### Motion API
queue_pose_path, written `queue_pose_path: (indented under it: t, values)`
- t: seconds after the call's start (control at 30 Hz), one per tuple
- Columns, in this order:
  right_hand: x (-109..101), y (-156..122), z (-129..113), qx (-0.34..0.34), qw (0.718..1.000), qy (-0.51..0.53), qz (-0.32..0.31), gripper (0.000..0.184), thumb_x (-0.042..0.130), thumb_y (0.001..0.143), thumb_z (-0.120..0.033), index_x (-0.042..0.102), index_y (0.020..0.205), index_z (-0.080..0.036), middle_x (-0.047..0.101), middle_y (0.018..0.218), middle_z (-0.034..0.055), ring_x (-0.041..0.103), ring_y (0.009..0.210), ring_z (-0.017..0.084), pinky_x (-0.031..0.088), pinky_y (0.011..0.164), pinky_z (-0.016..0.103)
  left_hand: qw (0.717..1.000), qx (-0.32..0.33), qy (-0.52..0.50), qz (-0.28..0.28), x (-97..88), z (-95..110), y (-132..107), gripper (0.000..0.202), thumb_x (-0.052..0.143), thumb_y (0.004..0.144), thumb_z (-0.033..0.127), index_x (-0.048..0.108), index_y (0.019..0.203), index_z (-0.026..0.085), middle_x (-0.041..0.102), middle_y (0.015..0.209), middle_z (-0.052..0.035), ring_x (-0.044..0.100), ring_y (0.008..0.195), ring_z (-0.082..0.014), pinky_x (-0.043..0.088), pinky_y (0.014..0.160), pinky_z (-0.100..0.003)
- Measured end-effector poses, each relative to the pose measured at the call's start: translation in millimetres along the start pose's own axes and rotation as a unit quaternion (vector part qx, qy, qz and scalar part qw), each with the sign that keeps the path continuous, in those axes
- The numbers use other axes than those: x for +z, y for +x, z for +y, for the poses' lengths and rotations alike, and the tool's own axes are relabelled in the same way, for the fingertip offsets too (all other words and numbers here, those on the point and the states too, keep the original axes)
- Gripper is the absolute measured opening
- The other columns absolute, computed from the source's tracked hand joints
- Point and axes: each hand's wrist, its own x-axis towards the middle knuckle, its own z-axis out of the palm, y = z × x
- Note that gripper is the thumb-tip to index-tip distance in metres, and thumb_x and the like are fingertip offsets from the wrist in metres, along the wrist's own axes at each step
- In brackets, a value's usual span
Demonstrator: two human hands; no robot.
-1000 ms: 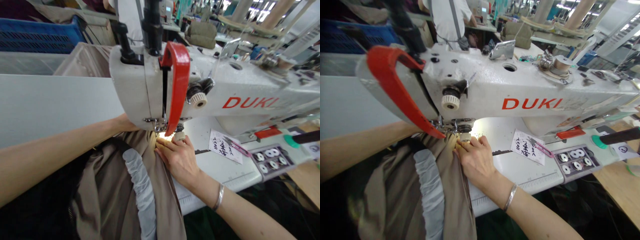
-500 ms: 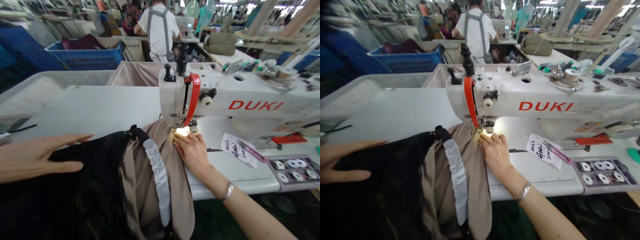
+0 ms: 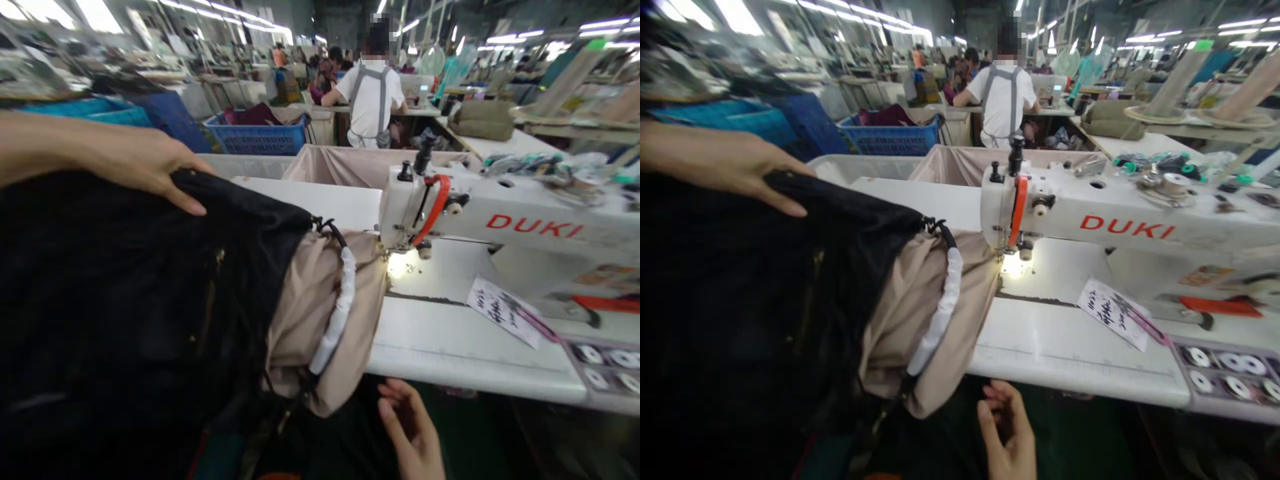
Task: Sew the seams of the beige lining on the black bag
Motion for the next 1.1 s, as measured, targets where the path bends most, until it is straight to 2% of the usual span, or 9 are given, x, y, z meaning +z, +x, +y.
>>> queue_pose_path:
  t: [0.07, 0.17, 0.27, 0.33, 0.4, 0.47, 0.73, 0.93, 1.1]
  values:
    - [16.1, -10.4, 1.4, 0.046, 0.992, 0.065, -0.101, 0.052, 0.078, 0.082, -0.05, 0.066, 0.127, -0.025, 0.069, 0.13, 0.0148, 0.07, 0.113, 0.032, 0.059, 0.092, 0.046, 0.996, 0.059, 0.061, 0.033, -2.5, 5.0, 28.5, 0.113, -0.022, 0.056, 0.037, 0.06, 0.116, -0.011, 0.066, 0.091, -0.0014, 0.065, 0.101, -0.0241, 0.049, 0.075, -0.035]
    - [34.9, -14.9, -11.9, 0.064, 0.971, 0.122, -0.195, 0.058, 0.077, 0.085, -0.047, 0.058, 0.138, -0.032, 0.059, 0.146, 0.0113, 0.059, 0.131, 0.03, 0.05, 0.107, 0.05, 0.983, 0.123, 0.067, 0.12, 21.8, 56.1, 27.3, 0.108, -0.021, 0.063, 0.036, 0.049, 0.127, -0.014, 0.054, 0.129, -0.0207, 0.047, 0.127, -0.0401, 0.048, 0.073, -0.037]
    - [46.0, -15.8, -24.9, 0.053, 0.953, 0.149, -0.26, 0.053, 0.076, 0.087, -0.04, 0.059, 0.135, -0.03, 0.06, 0.144, 0.0104, 0.057, 0.133, 0.027, 0.047, 0.11, 0.049, 0.955, 0.26, -0.021, 0.142, 61.3, 132.2, -39.5, 0.074, 0.013, 0.092, 0.046, 0.053, 0.134, 0.0, 0.056, 0.127, -0.0014, 0.057, 0.126, -0.0207, 0.042, 0.101, -0.036]
    - [52.5, -16.0, -28.3, 0.045, 0.942, 0.175, -0.284, 0.048, 0.075, 0.087, -0.034, 0.06, 0.133, -0.028, 0.063, 0.138, 0.0097, 0.059, 0.13, 0.025, 0.048, 0.109, 0.046, 0.905, 0.35, -0.108, 0.215, 88.5, 179.0, -100.5, 0.045, 0.046, 0.098, 0.044, 0.066, 0.116, 0.009, 0.062, 0.111, 0.0013, 0.063, 0.105, -0.0109, 0.046, 0.095, -0.027]
    - [59.8, -15.6, -29.3, 0.039, 0.93, 0.21, -0.299, 0.047, 0.073, 0.086, -0.028, 0.06, 0.131, -0.026, 0.066, 0.132, 0.0085, 0.061, 0.127, 0.024, 0.048, 0.109, 0.044, 0.869, 0.409, -0.126, 0.247, 111.6, 215.4, -153.4, 0.014, 0.065, 0.092, 0.028, 0.067, 0.101, 0.017, 0.065, 0.099, -0.0003, 0.062, 0.094, -0.0151, 0.049, 0.091, -0.03]
    - [67.1, -14.3, -31.5, 0.024, 0.927, 0.218, -0.303, 0.046, 0.071, 0.084, -0.021, 0.062, 0.129, -0.025, 0.068, 0.127, 0.0067, 0.062, 0.124, 0.022, 0.046, 0.111, 0.044, 0.866, 0.4, -0.12, 0.275, 127.8, 238.7, -187.3, 0.009, 0.066, 0.091, 0.018, 0.065, 0.1, 0.018, 0.067, 0.098, -0.0029, 0.061, 0.093, -0.0201, 0.047, 0.088, -0.036]
    - [79.1, 0.7, -79.6, -0.16, 0.947, 0.113, -0.255, 0.059, 0.06, 0.075, 0.0, 0.068, 0.127, -0.028, 0.062, 0.13, 0.0051, 0.058, 0.128, 0.02, 0.043, 0.116, 0.04, 0.885, 0.177, -0.223, 0.369, 139.1, 250.9, -194.4, 0.021, 0.066, 0.089, 0.012, 0.058, 0.108, 0.016, 0.066, 0.104, -0.0073, 0.064, 0.099, -0.0206, 0.051, 0.089, -0.036]
    - [79.1, -2.1, -88.3, -0.205, 0.954, 0.066, -0.208, 0.057, 0.053, 0.079, 0.003, 0.069, 0.124, -0.027, 0.062, 0.135, 0.0051, 0.058, 0.131, 0.019, 0.045, 0.116, 0.039, 0.886, 0.097, -0.373, 0.259, 137.4, 237.9, -175.1, 0.019, 0.054, 0.1, 0.027, 0.065, 0.115, 0.022, 0.069, 0.111, -0.0012, 0.068, 0.099, -0.0127, 0.052, 0.087, -0.023]
    - [108.7, 7.3, -84.7, -0.278, 0.953, -0.088, -0.085, 0.062, 0.058, 0.079, -0.004, 0.054, 0.141, -0.011, 0.064, 0.137, 0.0121, 0.061, 0.129, 0.02, 0.049, 0.112, 0.034, 0.878, 0.157, -0.401, 0.211, 101.9, 235.9, -169.6, 0.017, 0.058, 0.098, 0.035, 0.068, 0.101, 0.022, 0.07, 0.094, 0.0015, 0.068, 0.08, -0.0108, 0.053, 0.07, -0.02]
